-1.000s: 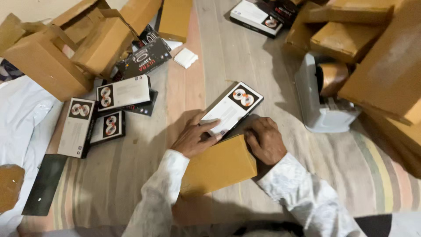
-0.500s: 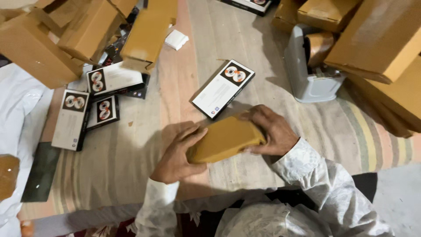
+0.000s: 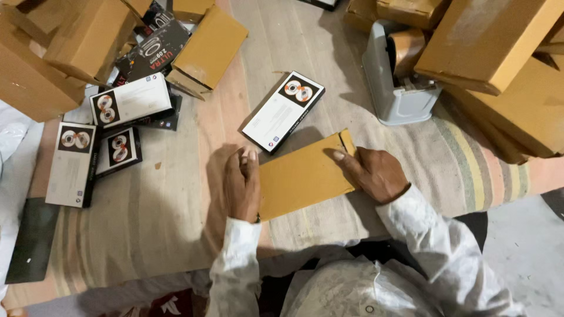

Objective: The person repeatedly places small black product boxes into brown cardboard shipping boxes, closes the flaps, and seals them with packing tape using a handheld dispenser. The sealed boxes are set aside on the table.

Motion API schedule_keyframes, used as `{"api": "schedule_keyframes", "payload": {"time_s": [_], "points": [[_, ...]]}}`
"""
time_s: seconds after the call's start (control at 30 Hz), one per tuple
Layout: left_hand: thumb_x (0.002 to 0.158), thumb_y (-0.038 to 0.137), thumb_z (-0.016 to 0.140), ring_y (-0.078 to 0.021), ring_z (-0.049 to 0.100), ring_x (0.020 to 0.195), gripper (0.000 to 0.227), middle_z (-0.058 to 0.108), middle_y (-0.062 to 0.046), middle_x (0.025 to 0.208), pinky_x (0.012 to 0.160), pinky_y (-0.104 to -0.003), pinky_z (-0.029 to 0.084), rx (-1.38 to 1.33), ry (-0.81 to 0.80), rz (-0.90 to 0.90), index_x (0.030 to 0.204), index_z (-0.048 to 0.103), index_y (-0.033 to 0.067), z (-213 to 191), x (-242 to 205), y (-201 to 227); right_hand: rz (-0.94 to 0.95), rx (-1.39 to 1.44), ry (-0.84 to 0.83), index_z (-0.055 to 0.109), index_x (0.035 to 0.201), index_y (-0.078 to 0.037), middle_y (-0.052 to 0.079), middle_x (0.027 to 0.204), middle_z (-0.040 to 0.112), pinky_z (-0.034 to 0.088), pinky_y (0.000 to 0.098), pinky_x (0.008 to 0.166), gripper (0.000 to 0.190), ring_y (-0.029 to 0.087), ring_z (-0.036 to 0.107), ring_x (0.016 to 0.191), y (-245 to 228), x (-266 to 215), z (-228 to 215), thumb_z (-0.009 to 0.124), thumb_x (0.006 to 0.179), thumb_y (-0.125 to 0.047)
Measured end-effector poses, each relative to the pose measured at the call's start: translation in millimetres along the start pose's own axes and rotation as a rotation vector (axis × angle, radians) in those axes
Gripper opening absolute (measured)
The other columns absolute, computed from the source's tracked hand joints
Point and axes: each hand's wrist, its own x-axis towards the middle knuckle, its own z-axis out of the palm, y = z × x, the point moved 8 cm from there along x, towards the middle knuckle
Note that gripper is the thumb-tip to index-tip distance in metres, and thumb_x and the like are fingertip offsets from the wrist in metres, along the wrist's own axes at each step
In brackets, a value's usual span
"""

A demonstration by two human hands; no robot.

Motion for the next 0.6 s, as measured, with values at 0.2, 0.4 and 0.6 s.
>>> {"api": "schedule_keyframes", "payload": {"time_s": [0.2, 0.4, 0.6], "points": [[0.058, 0.068, 0.081, -0.0441, 0.029, 0.140, 0.112, 0.041, -0.024, 0.148, 0.117, -0.064, 0.016, 0.462, -0.129, 0.692, 0.146, 0.049, 0.0088, 29, -66, 69, -0.145, 0.345, 0.082, 0.063, 0.089, 0.003, 0.019, 0.063, 0.062, 0.049, 0.0415, 0.058, 0.050, 0.030, 0.060, 0.054, -5, -8, -3, 0.043, 0.109, -0.038], [0.072, 0.062, 0.080, -0.0431, 0.040, 0.135, 0.097, 0.046, -0.024, 0.139, 0.118, -0.067, 0.018, 0.355, -0.193, 0.845, 0.147, 0.050, 0.0082, 50, -66, 94, -0.198, 0.499, -0.060, 0.060, 0.097, 0.004, 0.020, 0.064, 0.061, 0.049, 0.0412, 0.055, 0.031, 0.033, 0.062, 0.054, -22, -12, 12, 0.046, 0.102, -0.024], [0.085, 0.047, 0.072, -0.0414, 0.048, 0.117, 0.063, 0.055, -0.021, 0.120, 0.104, -0.058, 0.035, 0.376, -0.294, 0.621, 0.135, 0.058, 0.0121, 57, -36, 88, -0.281, 0.286, 0.374, 0.066, 0.114, 0.005, 0.021, 0.084, 0.070, 0.055, 0.0364, 0.065, 0.023, 0.030, 0.071, 0.075, -20, -15, -15, 0.061, 0.092, -0.001]]}}
